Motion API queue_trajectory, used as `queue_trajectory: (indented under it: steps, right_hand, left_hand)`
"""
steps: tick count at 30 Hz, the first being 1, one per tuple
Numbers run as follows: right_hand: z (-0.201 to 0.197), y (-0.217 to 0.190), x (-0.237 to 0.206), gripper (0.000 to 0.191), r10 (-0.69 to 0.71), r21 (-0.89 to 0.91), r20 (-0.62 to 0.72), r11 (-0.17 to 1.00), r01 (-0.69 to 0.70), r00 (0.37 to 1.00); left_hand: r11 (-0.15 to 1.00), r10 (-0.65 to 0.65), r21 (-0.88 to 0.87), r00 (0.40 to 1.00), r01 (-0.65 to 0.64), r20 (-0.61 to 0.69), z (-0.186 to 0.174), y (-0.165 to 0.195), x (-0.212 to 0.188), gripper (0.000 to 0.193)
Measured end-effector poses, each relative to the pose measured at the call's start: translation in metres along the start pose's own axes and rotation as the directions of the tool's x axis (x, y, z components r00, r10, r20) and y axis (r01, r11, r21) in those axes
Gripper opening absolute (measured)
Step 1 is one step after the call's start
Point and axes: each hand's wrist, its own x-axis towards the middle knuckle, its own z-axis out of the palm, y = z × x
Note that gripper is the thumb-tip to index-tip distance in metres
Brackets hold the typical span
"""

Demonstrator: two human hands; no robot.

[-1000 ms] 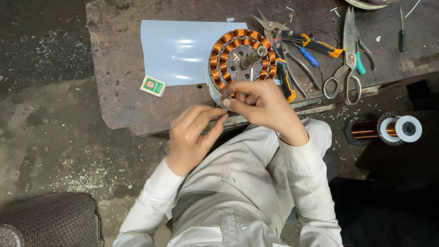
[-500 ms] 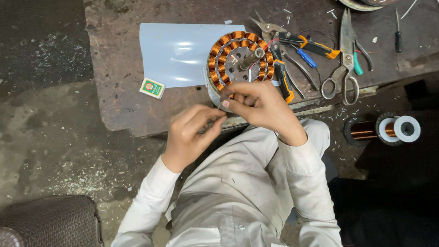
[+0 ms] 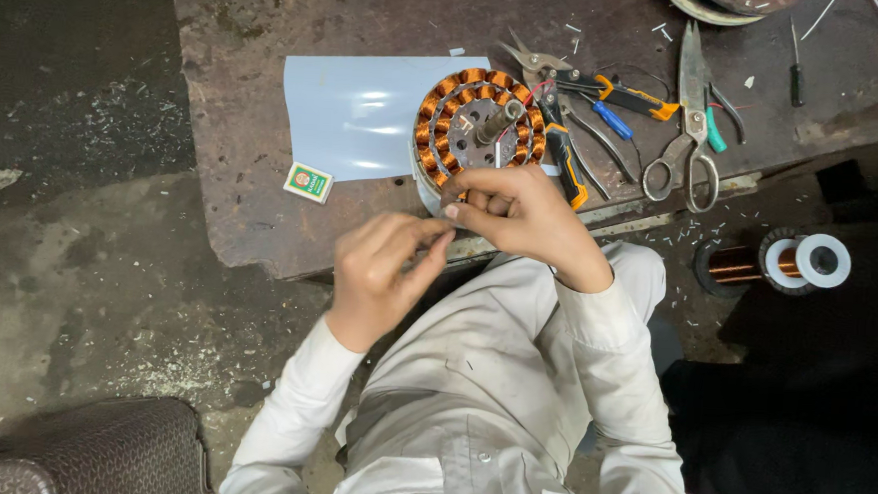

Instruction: The person sits at a workbench and winds copper wire onto a motor stator. They use pliers to cut the wire and insert it into the stator slots, then secure the connections with white insulating tape.

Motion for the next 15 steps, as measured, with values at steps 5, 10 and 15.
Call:
queue_trajectory:
  steps: [5, 10, 15]
  right_hand:
    - [-0.001, -0.001, 0.000, 0.012, 0.022, 0.012, 0.003, 1.000, -0.022, 1.000]
    - [0.006, 0.000, -0.001, 0.012, -0.057, -0.105, -0.090, 0.993, 0.047, 0.994]
    - [0.017, 0.003, -0.003, 0.018, -0.182, -0.139, -0.181, 0.978, 0.158, 0.966]
  left_hand:
    - [0.993, -0.118, -0.036, 0.991, 0.116, -0.064, 0.002, -0.022, 0.010, 0.009]
    - [0.938, -0.301, -0.197, 0.952, 0.286, -0.054, 0.018, -0.023, -0.007, 0.011]
    - [0.886, -0.409, -0.265, 0.911, 0.381, -0.057, 0.023, -0.020, -0.015, 0.012]
